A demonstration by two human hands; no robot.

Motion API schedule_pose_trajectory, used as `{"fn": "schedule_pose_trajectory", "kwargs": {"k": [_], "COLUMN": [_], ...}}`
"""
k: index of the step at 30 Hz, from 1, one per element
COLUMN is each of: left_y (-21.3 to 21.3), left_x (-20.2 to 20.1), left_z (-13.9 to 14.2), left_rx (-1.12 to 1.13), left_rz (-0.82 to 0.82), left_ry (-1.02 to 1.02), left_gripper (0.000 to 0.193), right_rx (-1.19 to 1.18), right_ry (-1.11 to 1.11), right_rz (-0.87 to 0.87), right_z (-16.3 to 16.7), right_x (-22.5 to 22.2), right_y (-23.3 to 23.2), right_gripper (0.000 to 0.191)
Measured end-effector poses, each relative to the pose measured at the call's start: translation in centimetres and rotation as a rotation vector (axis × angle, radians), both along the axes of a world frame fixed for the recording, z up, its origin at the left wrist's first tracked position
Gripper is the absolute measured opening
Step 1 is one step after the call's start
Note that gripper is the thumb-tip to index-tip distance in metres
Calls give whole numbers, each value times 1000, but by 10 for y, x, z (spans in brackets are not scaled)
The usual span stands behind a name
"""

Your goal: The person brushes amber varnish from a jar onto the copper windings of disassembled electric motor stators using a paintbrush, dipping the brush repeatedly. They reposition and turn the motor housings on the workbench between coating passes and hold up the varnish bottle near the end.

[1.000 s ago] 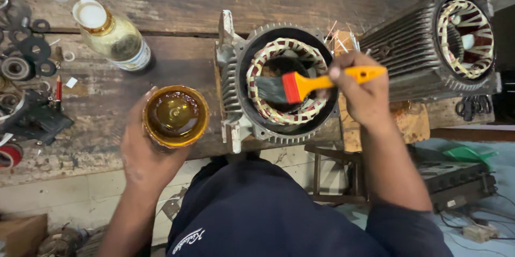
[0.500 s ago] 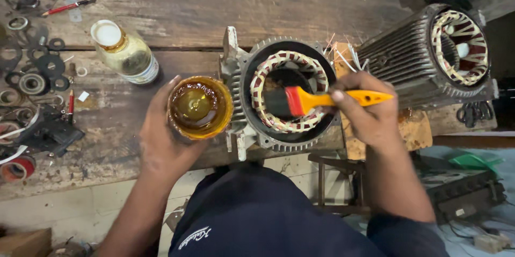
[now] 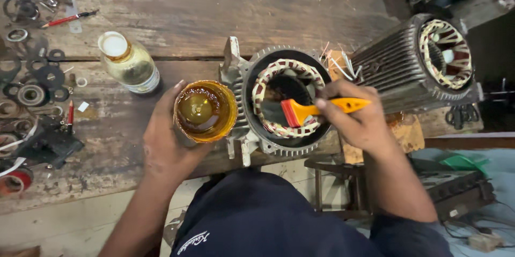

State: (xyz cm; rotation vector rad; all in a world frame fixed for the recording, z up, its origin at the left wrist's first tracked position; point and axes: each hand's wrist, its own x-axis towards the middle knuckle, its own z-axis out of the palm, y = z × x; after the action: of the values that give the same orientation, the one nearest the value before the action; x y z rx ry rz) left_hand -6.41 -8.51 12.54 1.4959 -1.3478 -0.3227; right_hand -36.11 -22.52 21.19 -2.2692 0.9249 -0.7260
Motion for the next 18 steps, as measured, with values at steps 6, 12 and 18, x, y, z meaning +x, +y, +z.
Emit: {"fn": "schedule_pose_trajectory", "kwargs": {"k": [6,12,18], "left_y": [-2,-5,-7], "left_x": [7,11,17], "left_z": [-3,-10,-17], "left_rx": [0,36,1], "left_rz": [-37,-43,-26], "left_ry": [34,98,54], "left_gripper": [102,101,100], "right_rx": [-3,-247,-318], "right_ry": [-138,77,163], "right_rz": [-175,-144,6], "right_z": [-4,5,21], "right_x": [31,63,76], "right_y": [-4,-1,4], "right_gripper": [11,15,16]}}
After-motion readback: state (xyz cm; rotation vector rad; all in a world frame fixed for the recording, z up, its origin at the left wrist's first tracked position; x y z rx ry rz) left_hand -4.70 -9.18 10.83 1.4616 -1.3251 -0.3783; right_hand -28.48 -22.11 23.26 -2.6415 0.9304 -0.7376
